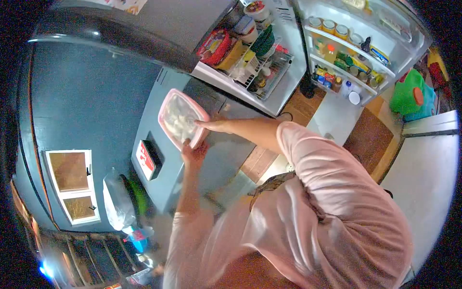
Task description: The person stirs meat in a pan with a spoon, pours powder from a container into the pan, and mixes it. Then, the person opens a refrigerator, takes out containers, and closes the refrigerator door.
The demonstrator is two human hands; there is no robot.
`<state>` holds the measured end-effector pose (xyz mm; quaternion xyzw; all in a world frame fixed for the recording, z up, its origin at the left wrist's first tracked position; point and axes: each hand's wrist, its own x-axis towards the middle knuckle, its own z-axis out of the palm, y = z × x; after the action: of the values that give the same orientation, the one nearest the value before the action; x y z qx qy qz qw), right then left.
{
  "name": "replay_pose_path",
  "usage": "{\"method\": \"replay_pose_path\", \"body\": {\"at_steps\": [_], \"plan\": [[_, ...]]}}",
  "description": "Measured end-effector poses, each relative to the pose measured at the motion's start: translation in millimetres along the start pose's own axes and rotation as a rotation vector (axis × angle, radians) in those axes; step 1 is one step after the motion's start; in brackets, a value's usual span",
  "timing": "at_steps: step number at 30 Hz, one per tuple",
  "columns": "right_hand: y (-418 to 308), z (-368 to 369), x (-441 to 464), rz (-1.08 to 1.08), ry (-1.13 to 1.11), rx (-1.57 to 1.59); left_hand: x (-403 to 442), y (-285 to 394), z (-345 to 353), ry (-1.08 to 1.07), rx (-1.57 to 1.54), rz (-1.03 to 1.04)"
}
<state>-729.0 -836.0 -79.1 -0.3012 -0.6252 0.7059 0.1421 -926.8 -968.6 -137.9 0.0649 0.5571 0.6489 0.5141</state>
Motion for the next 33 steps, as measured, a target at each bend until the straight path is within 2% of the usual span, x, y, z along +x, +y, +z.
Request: {"method": "replay_pose_path", "body": {"at_steps": [1,2,4,8,10,12,14,16,17,18,19,21,24,25,26,27,29,31,33], "plan": [[48,29,53,0.140,0.203,-0.095,1,-4,1,-0.015,-0.002,0.052],[48,30,53,0.142,0.208,-0.089,0,-9,0,-0.027,-0.003,0.101],[50,27,50,-0.063,-0.032,0.311,-6,-17,0,-0.043,-0.061,0.097],[80,15,59,0.069,-0.046,0.270,-24,-44,1,-0.179,-0.190,0.096],[74,5,18,0.059,-0.114,0.169,-48,-60,0,-0.115,-0.119,0.099],[136,14,31,0.167,-0.115,0.026,-70,-76,2,-0.093,-0.095,0.058],[148,-4,-8,0.160,-0.076,0.001,-83,-102,-4,-0.024,0.219,0.015],[140,-24,-61,0.168,-0.054,-0.003,-103,-127,14,-0.135,0.126,-0.021],[125,-45,-88,0.211,-0.043,0.004,-114,-133,42,-0.089,-0.175,-0.170],[112,-62,-112,0.256,-0.032,0.014,-125,-138,66,-0.070,-0.049,-0.159],[104,-80,-131,0.267,-0.025,0.031,-121,-150,71,-0.062,-0.053,-0.199],[97,-113,-152,0.030,-0.132,0.321,-112,-164,90,-0.051,-0.055,-0.243],[97,-137,-144,-0.002,-0.092,0.387,-87,-164,130,-0.189,-0.064,-0.130],[91,-149,-144,0.001,-0.091,0.398,-78,-161,143,-0.242,-0.152,-0.121],[65,-165,-150,0.041,-0.029,0.284,-68,-155,155,-0.206,-0.146,-0.136],[49,-179,-148,0.083,0.030,0.168,-68,-145,189,-0.266,-0.158,-0.069],[61,-191,-113,0.069,0.087,0.135,-45,-134,206,-0.230,-0.141,-0.050],[45,-210,-85,0.137,0.173,0.029,-32,-116,235,-0.259,-0.149,0.010],[28,-223,-62,0.093,0.209,0.051,-14,-101,257,-0.297,-0.160,0.071]]}}
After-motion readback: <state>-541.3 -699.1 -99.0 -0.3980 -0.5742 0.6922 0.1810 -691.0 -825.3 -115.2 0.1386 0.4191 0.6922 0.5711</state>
